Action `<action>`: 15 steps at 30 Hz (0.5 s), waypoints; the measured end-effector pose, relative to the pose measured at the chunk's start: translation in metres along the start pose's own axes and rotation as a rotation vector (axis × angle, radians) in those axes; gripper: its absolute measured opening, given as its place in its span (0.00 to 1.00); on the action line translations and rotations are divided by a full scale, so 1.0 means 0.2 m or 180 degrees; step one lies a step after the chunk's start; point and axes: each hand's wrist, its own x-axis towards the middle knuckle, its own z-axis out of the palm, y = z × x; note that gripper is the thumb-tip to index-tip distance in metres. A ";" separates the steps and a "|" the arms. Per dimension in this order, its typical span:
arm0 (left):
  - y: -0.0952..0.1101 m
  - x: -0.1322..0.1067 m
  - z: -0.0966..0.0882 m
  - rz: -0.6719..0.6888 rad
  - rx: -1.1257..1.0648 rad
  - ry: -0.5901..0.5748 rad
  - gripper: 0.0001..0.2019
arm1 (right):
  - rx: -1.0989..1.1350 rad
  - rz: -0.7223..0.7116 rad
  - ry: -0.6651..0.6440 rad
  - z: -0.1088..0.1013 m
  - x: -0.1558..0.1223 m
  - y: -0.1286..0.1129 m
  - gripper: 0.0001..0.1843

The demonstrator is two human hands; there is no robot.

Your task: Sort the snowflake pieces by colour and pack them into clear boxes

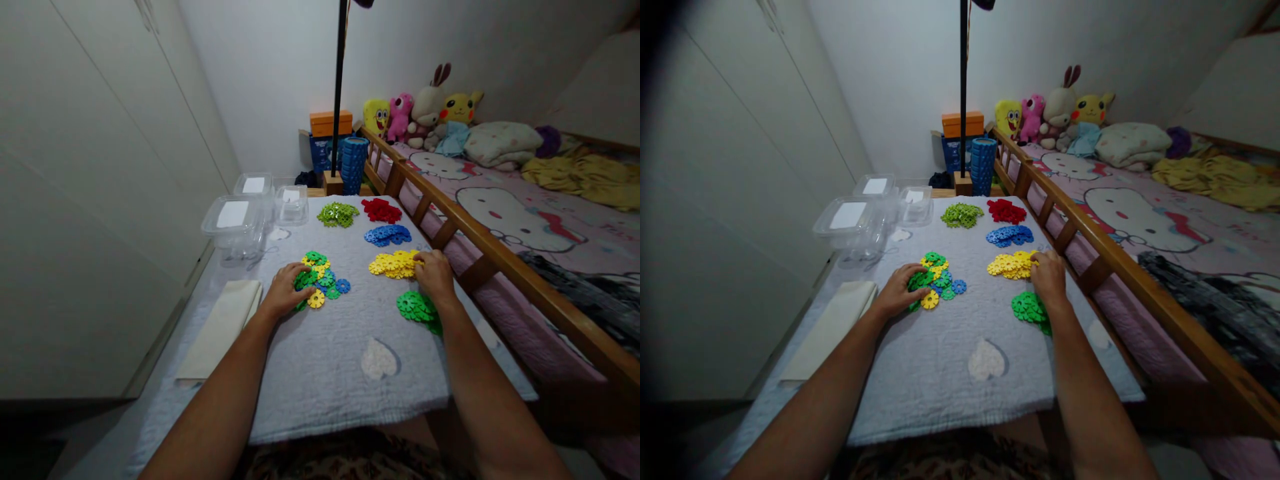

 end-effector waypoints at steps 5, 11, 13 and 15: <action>0.00 0.00 0.00 0.0000 -0.0008 -0.0015 0.22 | 0.0462 0.0092 0.0205 -0.08 0.03 -0.14 0.12; 0.02 0.00 -0.02 -0.0051 -0.0102 -0.0032 0.22 | 0.1255 -0.0771 -0.0741 -0.01 -0.07 -0.58 0.08; 0.03 0.00 -0.03 -0.0072 -0.0072 -0.0150 0.27 | 0.1187 -0.1132 -0.1216 0.05 -0.11 -0.71 0.09; 0.03 -0.01 -0.06 -0.0059 0.0032 -0.0361 0.39 | 0.1119 -0.1315 -0.1502 0.13 -0.14 -0.79 0.12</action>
